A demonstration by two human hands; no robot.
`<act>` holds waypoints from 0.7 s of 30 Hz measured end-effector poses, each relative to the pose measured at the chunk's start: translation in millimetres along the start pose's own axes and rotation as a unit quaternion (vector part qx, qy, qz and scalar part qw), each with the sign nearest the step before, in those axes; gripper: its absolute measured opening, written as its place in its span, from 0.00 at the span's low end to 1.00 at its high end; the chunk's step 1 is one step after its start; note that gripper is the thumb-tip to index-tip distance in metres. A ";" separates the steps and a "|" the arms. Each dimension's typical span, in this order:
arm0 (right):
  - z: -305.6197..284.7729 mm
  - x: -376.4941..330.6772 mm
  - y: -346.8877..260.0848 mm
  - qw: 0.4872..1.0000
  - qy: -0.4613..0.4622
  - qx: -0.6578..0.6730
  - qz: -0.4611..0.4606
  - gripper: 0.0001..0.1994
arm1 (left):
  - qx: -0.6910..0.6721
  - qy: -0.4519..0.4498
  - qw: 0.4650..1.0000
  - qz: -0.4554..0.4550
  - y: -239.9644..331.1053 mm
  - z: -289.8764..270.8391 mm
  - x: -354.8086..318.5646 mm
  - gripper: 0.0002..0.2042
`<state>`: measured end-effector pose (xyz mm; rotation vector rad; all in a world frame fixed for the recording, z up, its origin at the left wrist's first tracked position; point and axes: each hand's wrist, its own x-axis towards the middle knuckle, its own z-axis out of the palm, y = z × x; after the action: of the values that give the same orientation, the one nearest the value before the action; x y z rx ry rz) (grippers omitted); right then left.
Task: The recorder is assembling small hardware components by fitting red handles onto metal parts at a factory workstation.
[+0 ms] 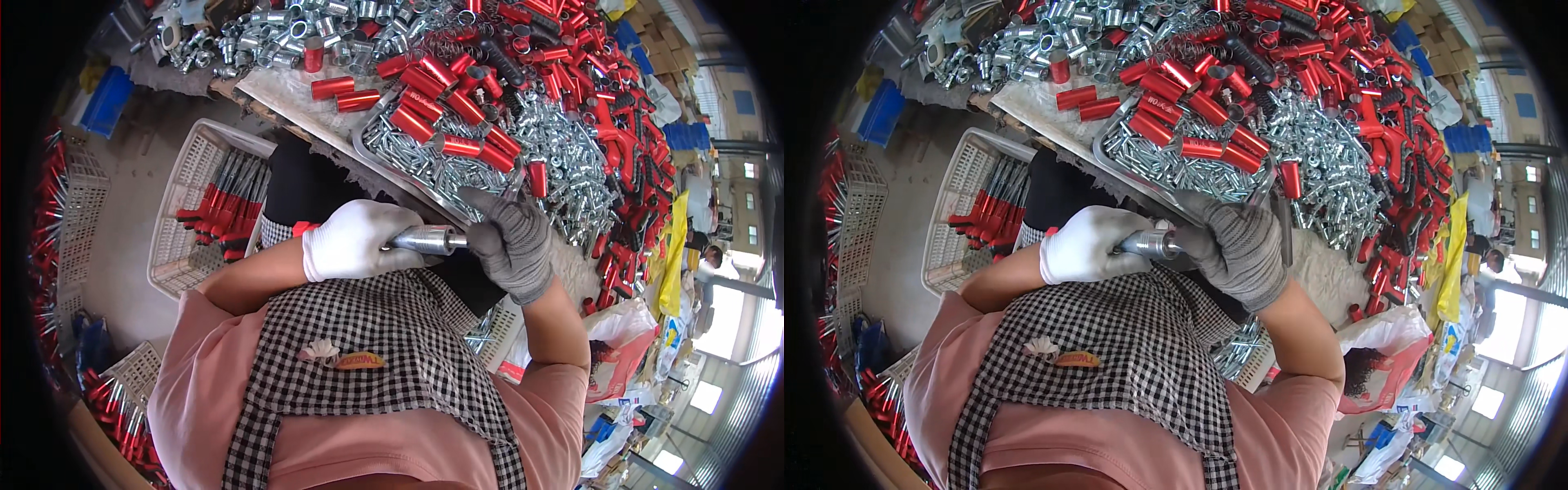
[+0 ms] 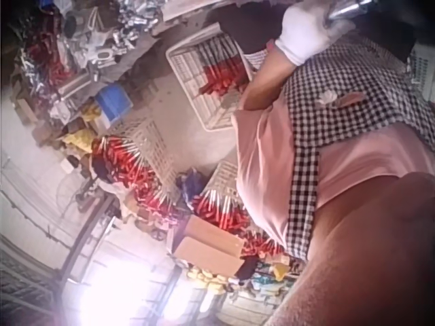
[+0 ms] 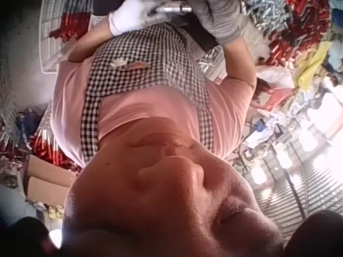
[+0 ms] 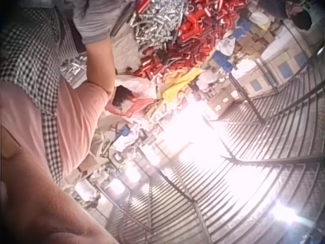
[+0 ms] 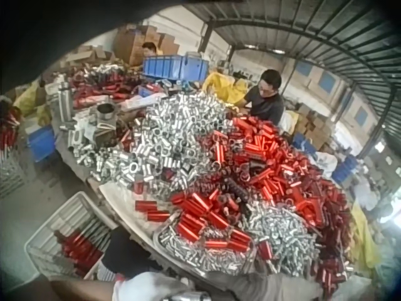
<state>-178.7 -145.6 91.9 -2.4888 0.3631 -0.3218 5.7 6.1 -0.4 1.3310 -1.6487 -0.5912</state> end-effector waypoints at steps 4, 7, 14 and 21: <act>-7.2 5.5 -16.7 0.990 0.001 -0.075 -0.119 0.32 | -0.011 0.003 1.000 0.006 -3.4 1.6 -0.8 0.19; 2.3 4.3 -10.2 0.980 0.011 -0.101 -0.173 0.33 | 0.019 -0.007 1.000 -0.007 -2.5 4.3 0.5 0.20; -3.0 -7.0 -9.6 0.999 0.002 -0.039 0.010 0.32 | 0.000 -0.047 0.999 -0.002 0.8 12.1 -1.0 0.24; 14.2 -15.8 4.2 0.980 -0.018 -0.072 -0.184 0.27 | -0.011 -0.058 0.998 0.022 -2.4 11.1 5.1 0.21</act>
<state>-189.9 -136.3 75.9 -2.6961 -0.0987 -0.4092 -2.7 -1.2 -5.8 1.2603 -1.7565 -0.6699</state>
